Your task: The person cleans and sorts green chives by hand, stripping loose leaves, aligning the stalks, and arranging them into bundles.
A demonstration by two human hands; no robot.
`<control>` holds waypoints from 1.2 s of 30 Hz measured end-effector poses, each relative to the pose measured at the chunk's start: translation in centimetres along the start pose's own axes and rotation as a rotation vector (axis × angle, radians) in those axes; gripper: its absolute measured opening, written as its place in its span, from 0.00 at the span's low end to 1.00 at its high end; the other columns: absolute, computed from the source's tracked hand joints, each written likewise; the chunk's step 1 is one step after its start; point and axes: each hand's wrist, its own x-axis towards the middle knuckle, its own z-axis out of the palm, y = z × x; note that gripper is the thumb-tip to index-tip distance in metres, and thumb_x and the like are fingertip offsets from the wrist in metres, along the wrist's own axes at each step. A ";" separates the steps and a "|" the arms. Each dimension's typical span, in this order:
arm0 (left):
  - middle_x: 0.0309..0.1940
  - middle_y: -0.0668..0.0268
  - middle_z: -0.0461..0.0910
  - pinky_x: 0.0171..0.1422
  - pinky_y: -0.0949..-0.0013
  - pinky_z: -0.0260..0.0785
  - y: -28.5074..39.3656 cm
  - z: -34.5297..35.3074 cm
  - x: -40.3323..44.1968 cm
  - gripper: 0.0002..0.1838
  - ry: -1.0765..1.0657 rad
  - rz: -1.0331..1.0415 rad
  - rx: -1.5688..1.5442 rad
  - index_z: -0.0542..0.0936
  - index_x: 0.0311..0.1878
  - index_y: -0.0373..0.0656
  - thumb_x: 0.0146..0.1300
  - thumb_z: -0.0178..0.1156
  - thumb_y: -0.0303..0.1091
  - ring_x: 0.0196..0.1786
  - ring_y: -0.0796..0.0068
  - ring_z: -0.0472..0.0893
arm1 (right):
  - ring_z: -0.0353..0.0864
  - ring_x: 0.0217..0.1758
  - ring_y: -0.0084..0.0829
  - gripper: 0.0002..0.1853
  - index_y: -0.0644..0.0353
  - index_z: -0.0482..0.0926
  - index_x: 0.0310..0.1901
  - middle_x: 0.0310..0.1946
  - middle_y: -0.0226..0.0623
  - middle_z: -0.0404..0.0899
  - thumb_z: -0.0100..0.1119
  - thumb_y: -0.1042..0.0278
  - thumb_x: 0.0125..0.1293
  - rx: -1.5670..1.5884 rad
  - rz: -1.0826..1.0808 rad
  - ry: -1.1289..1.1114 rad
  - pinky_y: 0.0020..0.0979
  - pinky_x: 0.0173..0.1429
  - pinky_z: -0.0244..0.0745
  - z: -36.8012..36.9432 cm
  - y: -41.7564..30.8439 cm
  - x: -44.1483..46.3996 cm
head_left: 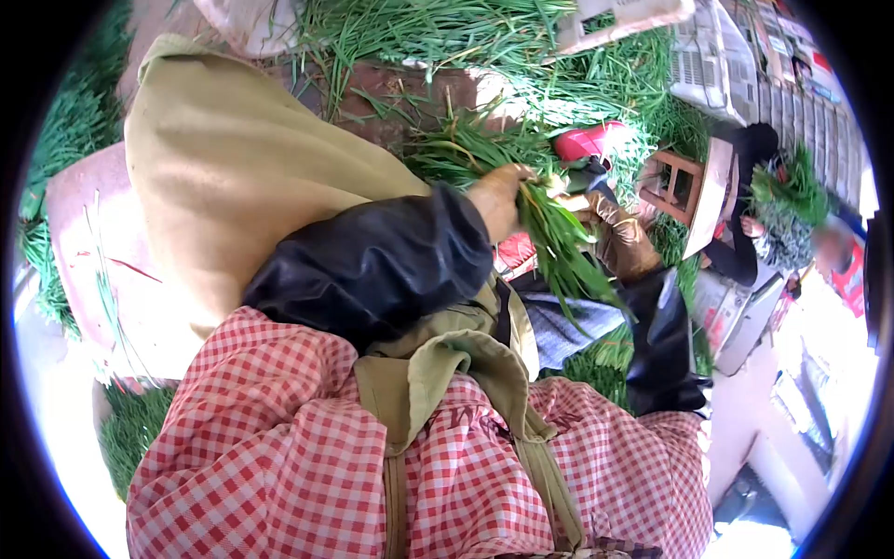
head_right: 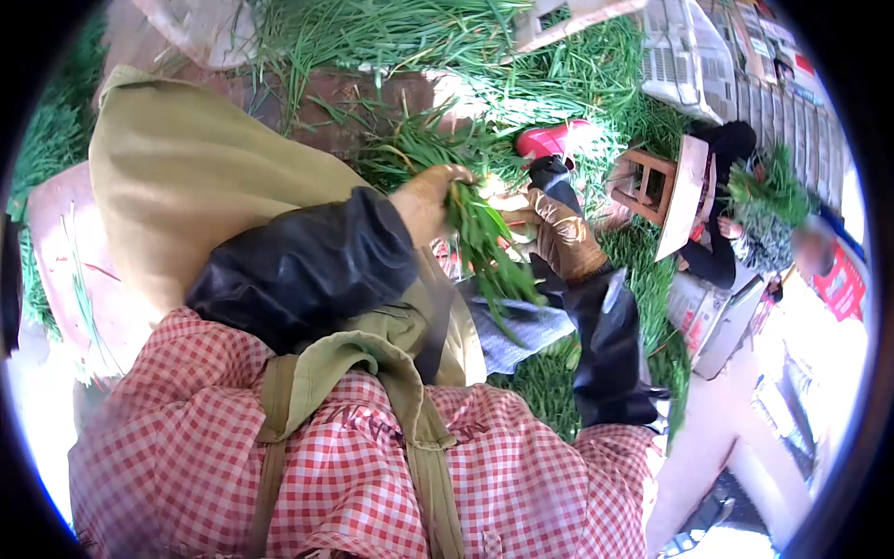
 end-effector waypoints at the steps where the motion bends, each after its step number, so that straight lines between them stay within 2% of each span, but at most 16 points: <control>1: 0.32 0.59 0.79 0.49 0.62 0.74 0.0 -0.3 -1.5 0.11 -0.135 0.139 0.075 0.74 0.39 0.38 0.62 0.51 0.36 0.35 0.66 0.80 | 0.78 0.47 0.31 0.24 0.61 0.70 0.57 0.45 0.36 0.77 0.54 0.54 0.65 -0.044 0.045 0.092 0.30 0.48 0.74 -2.6 2.1 0.8; 3: 0.34 0.60 0.79 0.52 0.66 0.73 1.8 -3.8 -1.4 0.12 -0.454 0.326 0.432 0.74 0.43 0.38 0.67 0.45 0.35 0.39 0.68 0.79 | 0.78 0.47 0.33 0.31 0.62 0.65 0.61 0.47 0.37 0.77 0.57 0.53 0.62 -0.287 0.083 0.259 0.29 0.45 0.73 -5.9 7.1 3.1; 5: 0.32 0.65 0.77 0.41 0.70 0.71 3.5 -5.8 -3.6 0.13 -0.485 0.226 0.593 0.73 0.48 0.36 0.68 0.47 0.34 0.33 0.74 0.76 | 0.75 0.50 0.36 0.45 0.65 0.56 0.66 0.52 0.42 0.73 0.64 0.48 0.54 -0.802 -0.147 0.310 0.31 0.53 0.71 -8.3 12.3 7.9; 6: 0.31 0.68 0.76 0.35 0.74 0.68 3.9 -5.3 -7.0 0.14 -0.377 0.134 0.593 0.73 0.50 0.36 0.68 0.50 0.36 0.29 0.79 0.74 | 0.74 0.51 0.37 0.50 0.65 0.52 0.68 0.55 0.44 0.71 0.68 0.48 0.50 -1.096 -0.308 0.383 0.32 0.57 0.70 -7.8 13.4 10.3; 9: 0.28 0.75 0.74 0.26 0.84 0.62 5.0 -3.8 -16.1 0.15 -0.110 0.021 0.804 0.76 0.48 0.38 0.65 0.56 0.39 0.23 0.90 0.70 | 0.70 0.57 0.41 0.55 0.69 0.50 0.67 0.60 0.54 0.62 0.74 0.53 0.42 -0.989 -0.653 0.311 0.34 0.65 0.63 -0.6 9.2 13.7; 10: 0.28 0.77 0.74 0.26 0.86 0.63 5.0 -3.0 -19.7 0.13 -0.009 0.060 0.916 0.78 0.43 0.41 0.64 0.58 0.40 0.23 0.92 0.69 | 0.66 0.61 0.42 0.55 0.65 0.51 0.67 0.60 0.56 0.61 0.74 0.52 0.40 -1.167 -1.015 0.341 0.36 0.66 0.61 2.6 7.0 13.5; 14: 0.22 0.76 0.73 0.19 0.83 0.59 7.6 -3.5 -26.7 0.16 0.373 -0.055 1.322 0.79 0.47 0.44 0.60 0.62 0.42 0.18 0.89 0.67 | 0.57 0.68 0.47 0.61 0.59 0.44 0.70 0.65 0.55 0.55 0.72 0.45 0.38 -1.241 -1.354 0.532 0.40 0.71 0.51 10.1 2.4 19.2; 18: 0.23 0.68 0.76 0.23 0.81 0.62 9.1 -3.0 -31.7 0.23 0.427 -0.073 1.512 0.77 0.49 0.41 0.52 0.68 0.43 0.21 0.85 0.71 | 0.54 0.70 0.49 0.63 0.56 0.42 0.71 0.66 0.56 0.55 0.74 0.47 0.37 -1.205 -1.474 0.328 0.36 0.73 0.47 17.9 -2.2 14.2; 20: 0.24 0.67 0.77 0.29 0.76 0.68 11.7 -5.3 -31.9 0.22 0.478 -0.103 1.652 0.77 0.47 0.40 0.51 0.70 0.37 0.27 0.81 0.76 | 0.52 0.71 0.44 0.61 0.60 0.47 0.70 0.67 0.51 0.53 0.76 0.57 0.37 -0.888 -1.506 -0.048 0.33 0.73 0.49 19.7 -3.1 17.5; 22: 0.29 0.67 0.79 0.36 0.75 0.72 12.6 -6.3 -33.0 0.22 0.549 -0.122 1.800 0.76 0.48 0.39 0.49 0.72 0.29 0.34 0.79 0.79 | 0.55 0.70 0.41 0.57 0.59 0.49 0.70 0.66 0.49 0.56 0.76 0.56 0.40 -0.629 -1.432 -0.285 0.32 0.71 0.51 21.6 -3.5 19.9; 25: 0.34 0.71 0.79 0.42 0.75 0.71 13.5 -7.2 -33.7 0.25 0.619 -0.142 1.851 0.75 0.50 0.39 0.48 0.72 0.28 0.36 0.83 0.75 | 0.63 0.65 0.38 0.50 0.59 0.53 0.69 0.62 0.47 0.63 0.72 0.56 0.47 -0.977 -1.044 -0.593 0.31 0.68 0.56 23.2 -3.2 20.0; 27: 0.37 0.74 0.78 0.46 0.75 0.69 14.2 -7.1 -33.7 0.30 0.626 -0.088 1.887 0.73 0.54 0.40 0.46 0.73 0.28 0.39 0.85 0.73 | 0.77 0.49 0.40 0.30 0.62 0.74 0.53 0.45 0.46 0.79 0.66 0.51 0.53 -0.686 -1.099 -0.641 0.34 0.56 0.68 23.5 -1.4 19.0; 30: 0.29 0.70 0.80 0.31 0.76 0.67 14.2 -5.5 -34.4 0.28 0.669 -0.041 1.723 0.76 0.50 0.41 0.43 0.74 0.29 0.29 0.83 0.75 | 0.79 0.42 0.33 0.23 0.59 0.75 0.52 0.40 0.39 0.82 0.60 0.56 0.59 -0.062 -1.009 -0.477 0.28 0.49 0.70 22.0 -0.9 20.3; 31: 0.29 0.68 0.81 0.32 0.77 0.67 13.8 -4.0 -34.0 0.30 0.658 -0.054 1.701 0.75 0.52 0.42 0.42 0.74 0.29 0.30 0.82 0.76 | 0.75 0.26 0.26 0.12 0.56 0.76 0.45 0.25 0.27 0.79 0.53 0.62 0.62 0.256 -0.840 -0.438 0.27 0.37 0.69 21.2 -0.6 22.5; 33: 0.30 0.66 0.81 0.39 0.78 0.67 14.6 -1.6 -33.6 0.28 0.764 -0.131 1.737 0.75 0.51 0.39 0.44 0.72 0.29 0.34 0.82 0.77 | 0.63 0.15 0.22 0.07 0.56 0.74 0.37 0.15 0.22 0.67 0.46 0.67 0.65 0.957 -0.454 -0.478 0.27 0.28 0.63 17.8 -1.8 23.5; 36: 0.31 0.64 0.82 0.46 0.76 0.66 13.2 4.5 -32.4 0.25 0.880 -0.198 1.792 0.76 0.49 0.36 0.45 0.70 0.28 0.39 0.79 0.78 | 0.52 0.12 0.20 0.12 0.58 0.71 0.36 0.12 0.18 0.58 0.37 0.62 0.69 1.314 -0.509 -0.588 0.27 0.18 0.53 7.8 -0.8 32.8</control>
